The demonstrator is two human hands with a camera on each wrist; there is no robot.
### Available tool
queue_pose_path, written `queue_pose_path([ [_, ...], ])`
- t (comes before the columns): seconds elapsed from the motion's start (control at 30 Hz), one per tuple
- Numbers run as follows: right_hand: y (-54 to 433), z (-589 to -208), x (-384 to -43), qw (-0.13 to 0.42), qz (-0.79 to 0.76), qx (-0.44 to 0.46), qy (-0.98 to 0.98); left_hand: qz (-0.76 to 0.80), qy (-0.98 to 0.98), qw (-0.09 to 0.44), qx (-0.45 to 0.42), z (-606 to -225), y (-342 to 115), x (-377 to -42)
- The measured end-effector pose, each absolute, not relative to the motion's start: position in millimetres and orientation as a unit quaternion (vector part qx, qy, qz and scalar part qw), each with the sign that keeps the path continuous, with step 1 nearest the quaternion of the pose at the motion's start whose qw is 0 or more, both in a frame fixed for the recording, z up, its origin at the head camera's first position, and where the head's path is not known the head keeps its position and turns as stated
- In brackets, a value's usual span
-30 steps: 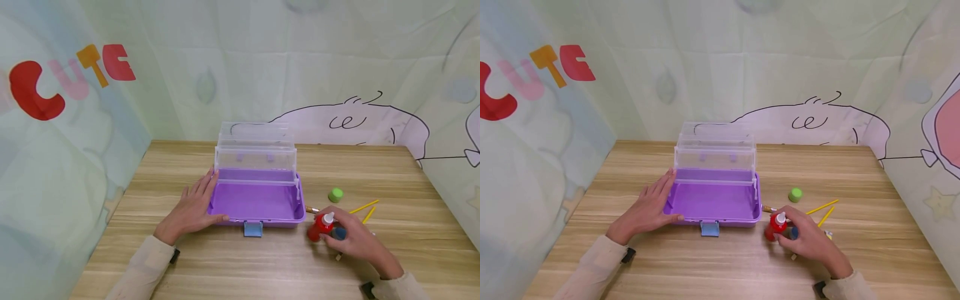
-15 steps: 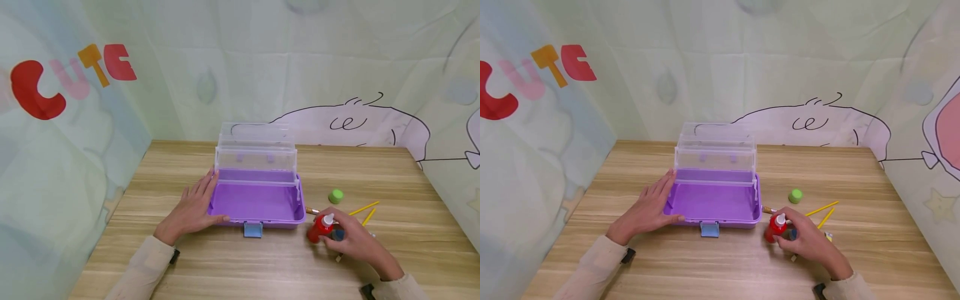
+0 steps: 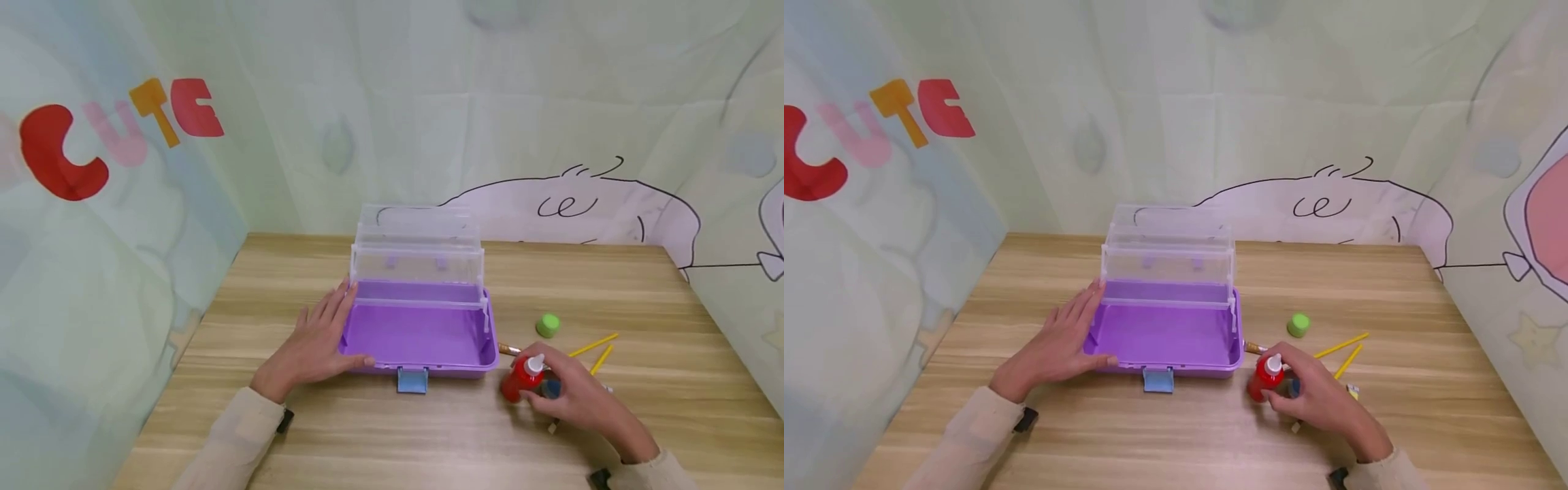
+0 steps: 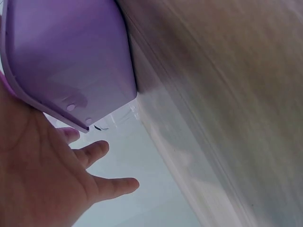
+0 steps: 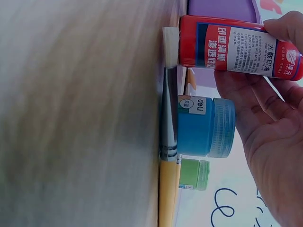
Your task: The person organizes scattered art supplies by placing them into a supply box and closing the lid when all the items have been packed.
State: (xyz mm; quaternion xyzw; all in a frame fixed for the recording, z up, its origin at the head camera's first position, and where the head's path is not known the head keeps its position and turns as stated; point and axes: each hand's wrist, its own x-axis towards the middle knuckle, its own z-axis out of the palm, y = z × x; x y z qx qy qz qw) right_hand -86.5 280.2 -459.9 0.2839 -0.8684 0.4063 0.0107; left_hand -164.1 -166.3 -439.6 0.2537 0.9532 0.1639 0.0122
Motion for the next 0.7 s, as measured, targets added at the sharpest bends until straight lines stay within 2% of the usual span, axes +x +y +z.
queue_pose_path([
  [0.2, 280.2, -461.6, -87.7, 0.022, 0.423, 0.31, -0.851, 0.169, 0.953, 0.011, 0.252, -440.5, -166.4, -162.3],
  [0.7, 281.6, -461.5, -87.1, 0.012, 0.425, 0.31, -0.851, 0.179, 0.951, 0.012, 0.25, -440.6, -166.8, -160.7],
])
